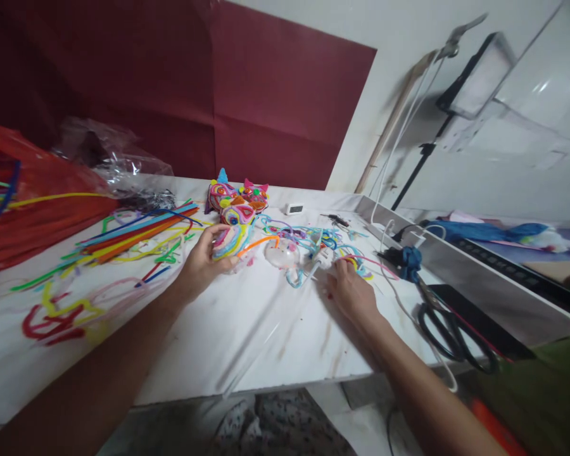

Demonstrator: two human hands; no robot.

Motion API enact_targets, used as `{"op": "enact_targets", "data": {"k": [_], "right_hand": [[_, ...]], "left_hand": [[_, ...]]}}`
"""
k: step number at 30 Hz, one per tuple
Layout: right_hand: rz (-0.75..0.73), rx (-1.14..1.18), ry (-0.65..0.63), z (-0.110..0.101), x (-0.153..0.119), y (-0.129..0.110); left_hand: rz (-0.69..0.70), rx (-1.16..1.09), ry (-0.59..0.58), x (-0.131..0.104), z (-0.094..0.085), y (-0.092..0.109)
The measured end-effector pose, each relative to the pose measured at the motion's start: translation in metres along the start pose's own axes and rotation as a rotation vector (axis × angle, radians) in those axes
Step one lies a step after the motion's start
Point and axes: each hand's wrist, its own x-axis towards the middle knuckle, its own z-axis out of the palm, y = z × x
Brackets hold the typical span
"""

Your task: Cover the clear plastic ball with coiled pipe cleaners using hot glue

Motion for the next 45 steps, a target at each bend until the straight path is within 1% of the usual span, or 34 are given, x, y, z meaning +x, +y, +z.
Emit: {"op": "enact_targets", "data": {"k": [5,8,10,12,14,15,17,19,21,24,28,32,41,45], "right_hand": [[-0.11,-0.051,0.048,-0.002,-0.01,-0.004],[-0.174,-0.069,0.061,-0.008,-0.013,-0.004],[-0.252,-0.037,0.103,-0.014,-0.014,-0.009],[-0.415,0.121,0.211,-0.024,-0.014,-0.02],[-0.6,0.372,0.303,-0.035,-0.014,-0.035],[-0.659,0.481,0.298,-0.04,-0.012,-0.044],[-0.714,0.623,0.223,-0.049,-0.006,-0.06],[-0.705,0.698,0.123,-0.056,0.002,-0.07],[-0.68,0.733,0.031,-0.059,0.011,-0.075],[-0.694,0.764,-0.036,-0.061,0.022,-0.075],[-0.736,0.829,0.02,-0.061,0.028,-0.074],[-0.746,0.875,0.059,-0.059,0.031,-0.078],[-0.719,0.926,0.044,-0.046,0.037,-0.081],[-0.713,0.938,0.029,-0.046,0.038,-0.081]], "left_hand": [[-0.038,-0.012,-0.036,-0.003,0.002,0.003],[-0.011,-0.015,-0.044,-0.005,0.004,0.002],[0.011,-0.002,-0.043,-0.006,0.005,0.001],[0.026,0.018,-0.042,-0.008,0.006,0.001],[0.025,0.031,-0.056,-0.01,0.008,0.001],[0.021,0.036,-0.064,-0.011,0.008,0.001],[0.013,0.044,-0.077,-0.011,0.01,0.0],[0.009,0.053,-0.088,-0.011,0.01,0.0],[-0.003,0.068,-0.1,-0.011,0.011,0.0],[-0.026,0.096,-0.088,-0.011,0.012,0.001],[-0.048,0.116,-0.106,-0.013,0.014,0.005],[-0.049,0.111,-0.118,-0.013,0.015,0.007],[-0.025,0.054,-0.131,-0.014,0.016,-0.006],[0.002,0.073,-0.152,-0.015,0.015,0.0]]}}
